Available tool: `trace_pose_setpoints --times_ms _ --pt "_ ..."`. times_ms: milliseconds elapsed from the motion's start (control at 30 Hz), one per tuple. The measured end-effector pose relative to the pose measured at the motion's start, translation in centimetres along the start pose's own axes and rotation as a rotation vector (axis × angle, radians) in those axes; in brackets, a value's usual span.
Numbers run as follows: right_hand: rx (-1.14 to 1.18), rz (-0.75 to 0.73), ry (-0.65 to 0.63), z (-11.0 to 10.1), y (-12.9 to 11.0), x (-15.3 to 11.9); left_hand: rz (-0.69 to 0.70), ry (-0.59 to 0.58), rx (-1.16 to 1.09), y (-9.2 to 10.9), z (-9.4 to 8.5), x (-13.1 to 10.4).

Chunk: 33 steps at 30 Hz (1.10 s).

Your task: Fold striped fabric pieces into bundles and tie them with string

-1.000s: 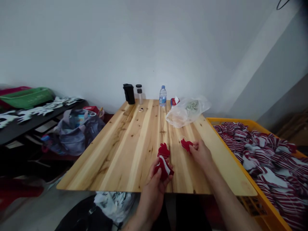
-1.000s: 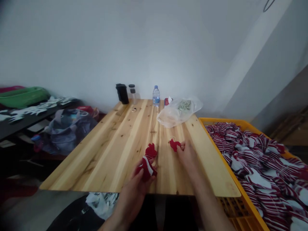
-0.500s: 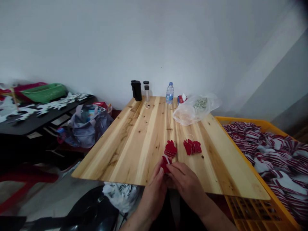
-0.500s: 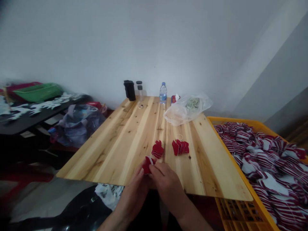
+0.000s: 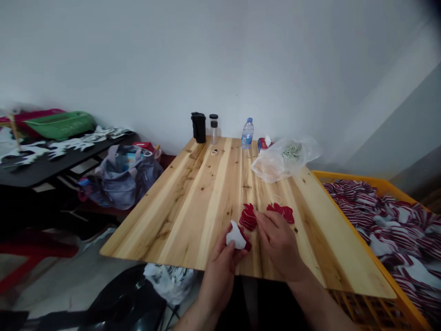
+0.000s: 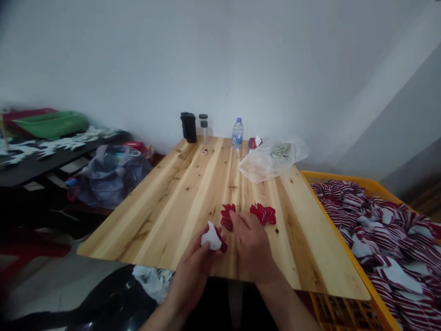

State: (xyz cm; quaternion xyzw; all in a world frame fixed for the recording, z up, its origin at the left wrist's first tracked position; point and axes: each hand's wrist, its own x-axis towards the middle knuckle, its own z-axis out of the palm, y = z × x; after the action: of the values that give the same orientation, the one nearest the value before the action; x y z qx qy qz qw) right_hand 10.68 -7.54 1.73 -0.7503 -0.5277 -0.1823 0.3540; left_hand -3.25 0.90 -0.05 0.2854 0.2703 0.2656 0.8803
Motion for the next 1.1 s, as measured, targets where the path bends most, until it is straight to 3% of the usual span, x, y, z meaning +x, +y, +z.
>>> trace_pose_setpoints --times_ms 200,400,500,733,900,1000,1100 --pt "-0.301 -0.101 -0.250 2.5 1.5 0.4 -0.009 0.009 -0.020 0.4 0.3 0.1" --pt "-0.110 -0.129 -0.073 -0.4 -1.1 -0.8 0.013 -0.035 -0.069 0.1 0.4 0.0" --pt "-0.006 -0.203 -0.117 -1.3 -2.2 -2.0 -0.017 -0.102 -0.072 -0.4 0.6 -0.4" --pt "0.117 -0.126 -0.077 -1.7 -2.3 -4.1 -0.032 -0.168 0.017 -1.6 0.9 -1.7" --pt "0.246 0.157 0.033 -3.4 -1.6 -3.9 0.005 -0.157 0.144 -2.3 1.8 -1.6" --pt "0.290 0.467 0.187 -4.1 1.1 -2.4 0.013 -0.103 0.237 -2.1 2.5 -1.1" --pt "0.270 0.688 0.174 -3.9 4.4 -0.9 0.034 -0.055 0.287 -1.6 2.8 -0.5"
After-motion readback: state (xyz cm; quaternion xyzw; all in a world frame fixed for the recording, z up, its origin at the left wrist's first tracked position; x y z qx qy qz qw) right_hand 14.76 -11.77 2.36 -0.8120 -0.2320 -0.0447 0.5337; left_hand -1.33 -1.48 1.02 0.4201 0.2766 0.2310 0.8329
